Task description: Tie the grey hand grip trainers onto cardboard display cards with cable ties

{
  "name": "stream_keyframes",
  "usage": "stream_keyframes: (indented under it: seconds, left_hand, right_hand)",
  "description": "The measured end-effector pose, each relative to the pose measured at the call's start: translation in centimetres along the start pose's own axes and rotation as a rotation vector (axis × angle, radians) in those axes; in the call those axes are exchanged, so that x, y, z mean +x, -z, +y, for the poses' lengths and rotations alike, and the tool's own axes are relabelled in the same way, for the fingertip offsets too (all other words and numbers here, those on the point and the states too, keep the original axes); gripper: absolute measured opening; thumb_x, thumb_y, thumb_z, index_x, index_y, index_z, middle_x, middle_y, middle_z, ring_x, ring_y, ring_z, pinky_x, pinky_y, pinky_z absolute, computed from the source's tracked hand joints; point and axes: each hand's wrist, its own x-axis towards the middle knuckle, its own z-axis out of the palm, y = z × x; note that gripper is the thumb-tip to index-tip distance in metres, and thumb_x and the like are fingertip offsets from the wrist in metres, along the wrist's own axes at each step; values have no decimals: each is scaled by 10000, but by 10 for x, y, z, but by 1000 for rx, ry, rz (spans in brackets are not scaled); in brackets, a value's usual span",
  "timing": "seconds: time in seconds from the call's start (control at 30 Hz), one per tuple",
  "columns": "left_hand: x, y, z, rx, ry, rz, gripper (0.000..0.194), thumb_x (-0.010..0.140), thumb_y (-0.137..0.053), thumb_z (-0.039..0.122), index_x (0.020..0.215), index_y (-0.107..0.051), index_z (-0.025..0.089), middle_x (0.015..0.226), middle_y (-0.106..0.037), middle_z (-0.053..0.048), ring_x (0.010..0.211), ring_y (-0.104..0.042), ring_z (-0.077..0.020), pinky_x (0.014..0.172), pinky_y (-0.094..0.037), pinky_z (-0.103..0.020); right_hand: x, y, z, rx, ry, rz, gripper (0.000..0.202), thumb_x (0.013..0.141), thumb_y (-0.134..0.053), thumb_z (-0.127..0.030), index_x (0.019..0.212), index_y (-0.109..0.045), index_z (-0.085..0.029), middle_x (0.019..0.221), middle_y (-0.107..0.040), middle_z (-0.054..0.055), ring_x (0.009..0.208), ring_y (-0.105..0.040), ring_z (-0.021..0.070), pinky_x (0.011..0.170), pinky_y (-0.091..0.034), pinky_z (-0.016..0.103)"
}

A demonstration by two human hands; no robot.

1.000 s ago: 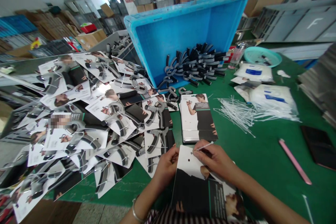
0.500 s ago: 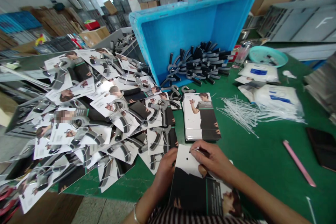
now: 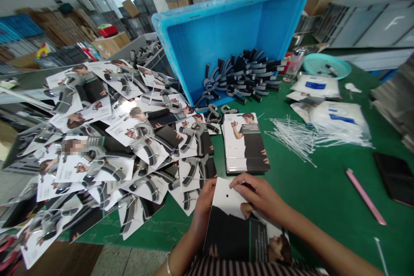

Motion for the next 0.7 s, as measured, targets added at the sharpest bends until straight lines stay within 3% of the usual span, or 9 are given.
stream_keyframes:
  seconds: [0.27, 0.33, 0.47, 0.7]
  left_hand:
    - [-4, 10, -13, -23, -42, -14, 308, 669, -735, 352, 906, -692, 158, 614, -628, 6, 543, -576, -153, 529, -457, -244]
    - [-14, 13, -11, -13, -78, -30, 246, 679, -737, 341, 854, -708, 170, 669, -658, -22, 624, -611, -178, 600, -490, -266]
    - [-34, 16, -3, 79, -201, -171, 123, 653, -759, 269, 760, -743, 209, 898, -722, -58, 909, -633, -256, 840, -499, -324]
    - [-32, 7, 0, 75, -155, -186, 73, 693, -666, 195, 667, -731, 215, 770, -709, -30, 786, -610, -237, 808, -481, -316]
  right_hand:
    - [-1, -6, 3, -15, -3, -10, 178, 963, -526, -307, 972, -670, -203, 943, -709, 12, 839, -631, 156, 759, -424, 233]
    - [-2, -7, 4, -12, -10, 0, 184, 968, -514, -313, 988, -660, -201, 950, -705, 14, 854, -632, 158, 772, -429, 239]
    - [-3, -11, 4, -24, 0, -2, 197, 976, -495, -325, 999, -645, -200, 951, -698, 28, 869, -632, 171, 783, -439, 257]
    - [-3, -15, 5, -79, 25, -7, 148, 964, -511, -275, 1011, -639, -217, 1017, -690, 34, 943, -630, 186, 851, -439, 283]
